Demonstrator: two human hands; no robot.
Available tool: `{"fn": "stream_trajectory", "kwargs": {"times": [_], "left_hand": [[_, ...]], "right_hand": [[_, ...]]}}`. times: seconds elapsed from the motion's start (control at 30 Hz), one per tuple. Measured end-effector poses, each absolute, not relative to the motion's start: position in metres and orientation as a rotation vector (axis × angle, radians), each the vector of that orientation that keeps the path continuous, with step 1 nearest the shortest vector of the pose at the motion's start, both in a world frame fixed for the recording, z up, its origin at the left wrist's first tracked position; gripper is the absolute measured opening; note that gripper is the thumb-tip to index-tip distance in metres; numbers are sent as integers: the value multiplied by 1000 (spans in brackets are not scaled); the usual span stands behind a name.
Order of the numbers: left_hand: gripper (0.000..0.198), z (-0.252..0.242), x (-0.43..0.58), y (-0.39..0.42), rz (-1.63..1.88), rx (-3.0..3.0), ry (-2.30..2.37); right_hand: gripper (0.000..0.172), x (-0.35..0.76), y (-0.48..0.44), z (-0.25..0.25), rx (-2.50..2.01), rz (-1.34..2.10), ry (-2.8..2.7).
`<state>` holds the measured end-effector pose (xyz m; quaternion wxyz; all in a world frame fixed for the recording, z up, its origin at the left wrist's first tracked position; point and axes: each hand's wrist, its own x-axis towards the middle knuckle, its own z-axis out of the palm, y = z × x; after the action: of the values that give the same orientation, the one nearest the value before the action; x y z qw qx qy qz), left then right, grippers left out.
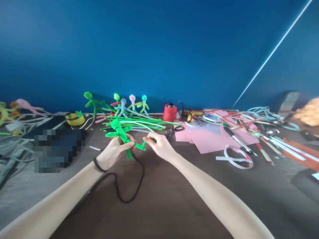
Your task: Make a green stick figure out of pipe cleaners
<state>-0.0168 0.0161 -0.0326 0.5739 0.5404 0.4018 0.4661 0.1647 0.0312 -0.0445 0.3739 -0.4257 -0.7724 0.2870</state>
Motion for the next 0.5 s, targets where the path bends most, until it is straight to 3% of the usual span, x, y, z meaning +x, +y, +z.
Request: {"fn": "stream_trajectory", "kwargs": {"times": [0.23,0.5], "left_hand": [[17,-35,-13,16,1151,1090,793],[18,-36,-11,18,1349,1067,964]], "right_hand": [[32,150,21,-54,-1081,852,-1990],[28,146,16,-54,-1197,945,-1892]]}}
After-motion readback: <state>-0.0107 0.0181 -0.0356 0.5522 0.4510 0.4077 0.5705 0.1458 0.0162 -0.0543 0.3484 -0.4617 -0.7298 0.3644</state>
